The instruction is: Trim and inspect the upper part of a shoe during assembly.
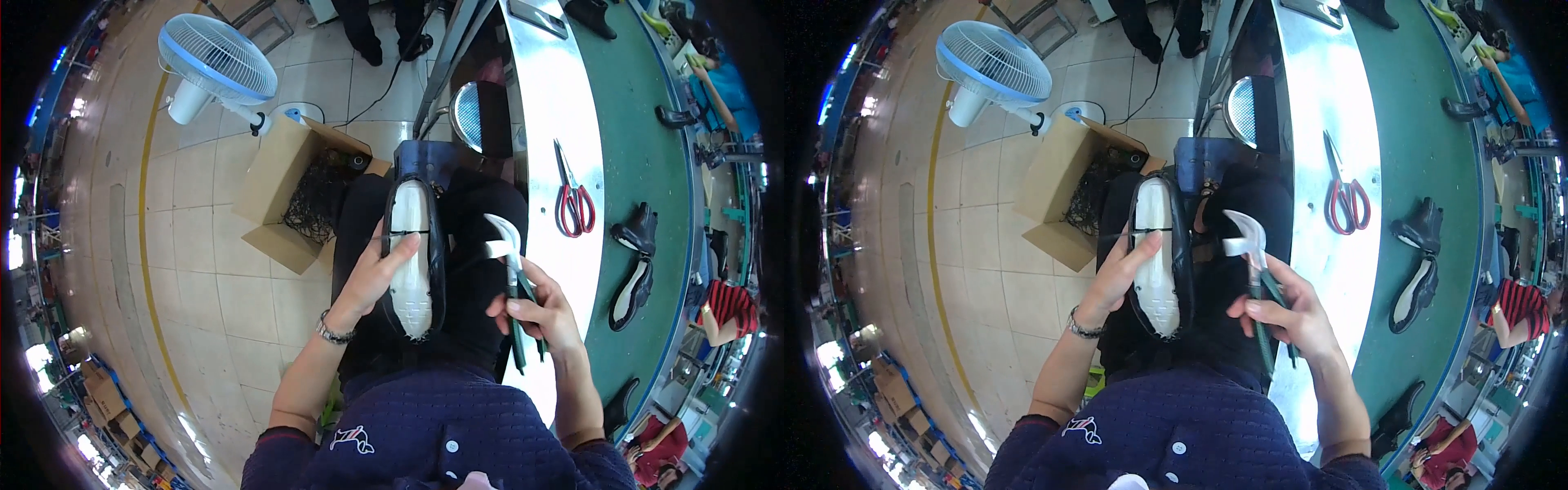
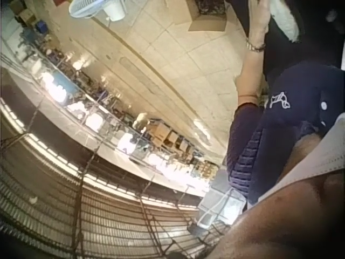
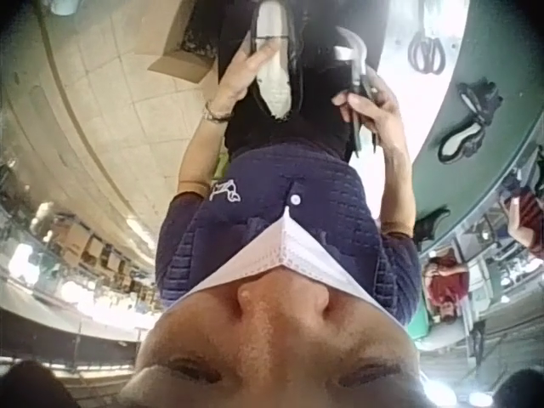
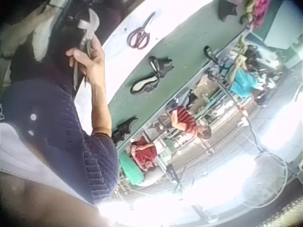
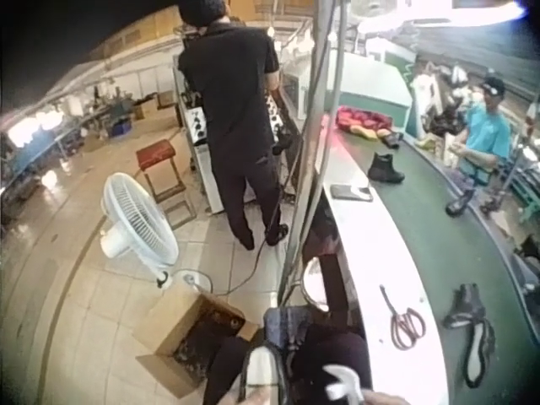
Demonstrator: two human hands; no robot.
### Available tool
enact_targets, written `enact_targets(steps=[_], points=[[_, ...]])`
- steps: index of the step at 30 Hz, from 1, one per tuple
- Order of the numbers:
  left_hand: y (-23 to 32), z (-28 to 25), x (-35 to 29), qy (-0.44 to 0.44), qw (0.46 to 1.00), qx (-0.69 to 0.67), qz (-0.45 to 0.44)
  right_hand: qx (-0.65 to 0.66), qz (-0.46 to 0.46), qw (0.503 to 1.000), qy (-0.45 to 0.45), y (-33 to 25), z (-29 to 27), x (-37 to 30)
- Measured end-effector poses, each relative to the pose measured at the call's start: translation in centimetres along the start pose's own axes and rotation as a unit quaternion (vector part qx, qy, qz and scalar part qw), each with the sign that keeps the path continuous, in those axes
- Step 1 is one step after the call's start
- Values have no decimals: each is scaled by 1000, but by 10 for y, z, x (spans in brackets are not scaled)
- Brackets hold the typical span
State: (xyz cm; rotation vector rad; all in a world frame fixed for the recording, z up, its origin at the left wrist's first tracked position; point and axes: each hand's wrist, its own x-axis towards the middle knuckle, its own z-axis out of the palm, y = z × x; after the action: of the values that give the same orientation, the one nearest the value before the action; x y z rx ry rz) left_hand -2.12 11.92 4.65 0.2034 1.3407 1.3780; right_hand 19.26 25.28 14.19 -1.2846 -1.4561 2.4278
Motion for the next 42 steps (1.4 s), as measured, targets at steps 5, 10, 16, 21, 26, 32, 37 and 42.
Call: enact_targets(steps=[5,10,16,21,26,32,37,42], points=[[10,-2,9,109,913,299,255,-46,68,995,-57,-35,28,35],[24,11,27,168,903,255,303,-85,62,988,-110,-43,36,53],[17,9,41,198,885,244,345,-83,134,982,-104,-58,50,68],[16,10,44,198,877,238,367,-183,119,972,-82,-60,53,71],[18,9,45,191,888,232,348,-285,15,956,-61,-36,49,70],[17,6,42,186,893,204,357,-346,-46,937,-33,-21,48,68],[24,-18,36,96,861,289,407,-354,-53,933,-45,-31,40,67],[24,-20,35,70,795,404,447,-693,-131,708,-39,-53,43,61]])
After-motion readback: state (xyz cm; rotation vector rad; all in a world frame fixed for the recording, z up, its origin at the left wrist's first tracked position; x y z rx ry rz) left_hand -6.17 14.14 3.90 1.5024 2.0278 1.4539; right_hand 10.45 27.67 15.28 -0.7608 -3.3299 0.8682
